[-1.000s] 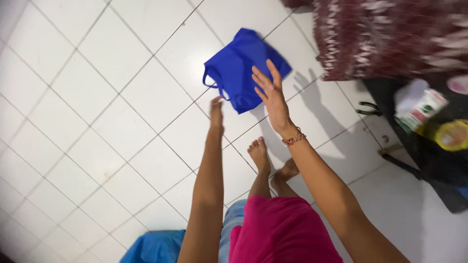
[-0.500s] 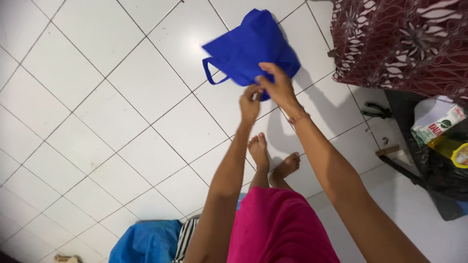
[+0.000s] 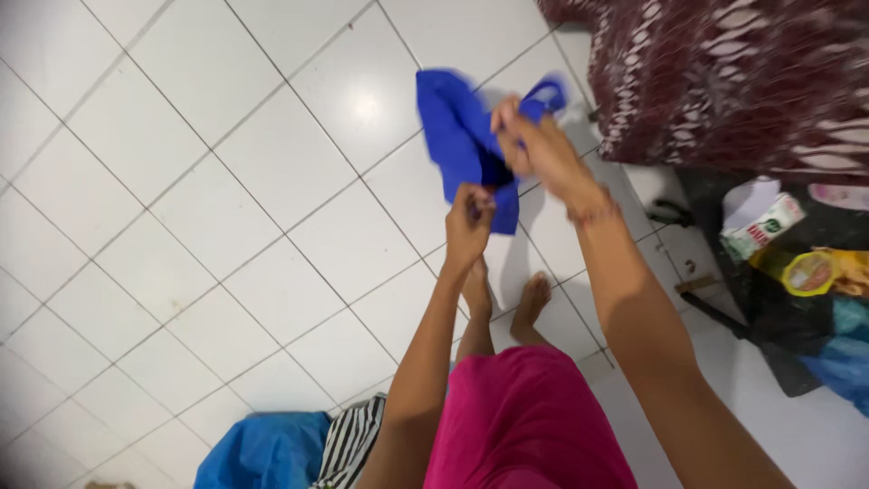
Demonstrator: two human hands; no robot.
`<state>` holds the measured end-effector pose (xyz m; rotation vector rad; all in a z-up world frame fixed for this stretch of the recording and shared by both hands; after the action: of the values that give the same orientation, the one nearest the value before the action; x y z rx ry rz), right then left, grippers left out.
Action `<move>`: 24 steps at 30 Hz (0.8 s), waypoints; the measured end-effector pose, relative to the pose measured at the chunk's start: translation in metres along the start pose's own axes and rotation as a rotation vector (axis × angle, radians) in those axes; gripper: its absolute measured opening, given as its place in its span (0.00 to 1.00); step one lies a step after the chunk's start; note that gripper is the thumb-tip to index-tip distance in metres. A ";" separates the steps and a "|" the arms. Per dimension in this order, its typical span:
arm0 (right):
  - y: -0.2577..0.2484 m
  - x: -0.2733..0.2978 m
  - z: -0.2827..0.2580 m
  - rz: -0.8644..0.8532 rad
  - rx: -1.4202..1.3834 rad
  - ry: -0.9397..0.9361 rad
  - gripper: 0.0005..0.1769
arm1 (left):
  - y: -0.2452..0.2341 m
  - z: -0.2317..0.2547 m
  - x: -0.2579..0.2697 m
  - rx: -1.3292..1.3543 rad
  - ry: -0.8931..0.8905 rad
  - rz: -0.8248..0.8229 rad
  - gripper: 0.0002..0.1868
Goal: The person unpacks groceries from a blue tote bag and a white plastic bag, placing items such as soap, snacks, and mangos onto a table.
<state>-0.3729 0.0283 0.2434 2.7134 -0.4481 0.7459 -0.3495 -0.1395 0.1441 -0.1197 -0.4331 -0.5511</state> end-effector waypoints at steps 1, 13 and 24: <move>0.006 0.019 -0.010 -0.052 -0.067 -0.009 0.15 | 0.001 0.002 0.001 0.100 0.003 -0.046 0.09; 0.004 0.175 -0.115 -0.283 -0.408 -0.425 0.14 | -0.102 -0.071 0.001 -0.633 -0.179 0.833 0.25; -0.069 0.183 -0.142 0.257 0.657 -0.151 0.13 | 0.002 0.057 -0.003 0.249 -0.085 0.202 0.29</move>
<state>-0.2606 0.1017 0.4451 3.3843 -0.6982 0.8795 -0.3713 -0.1235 0.1946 0.0523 -0.5616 -0.2908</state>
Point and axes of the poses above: each hand's wrist, its own x-axis away from the middle knuckle, its own y-axis out of the palm, z = x × y, the point moved 9 cm from there along -x, towards the middle knuckle, and after that the axes turned 5 degrees about x, right-handed, at the moved point
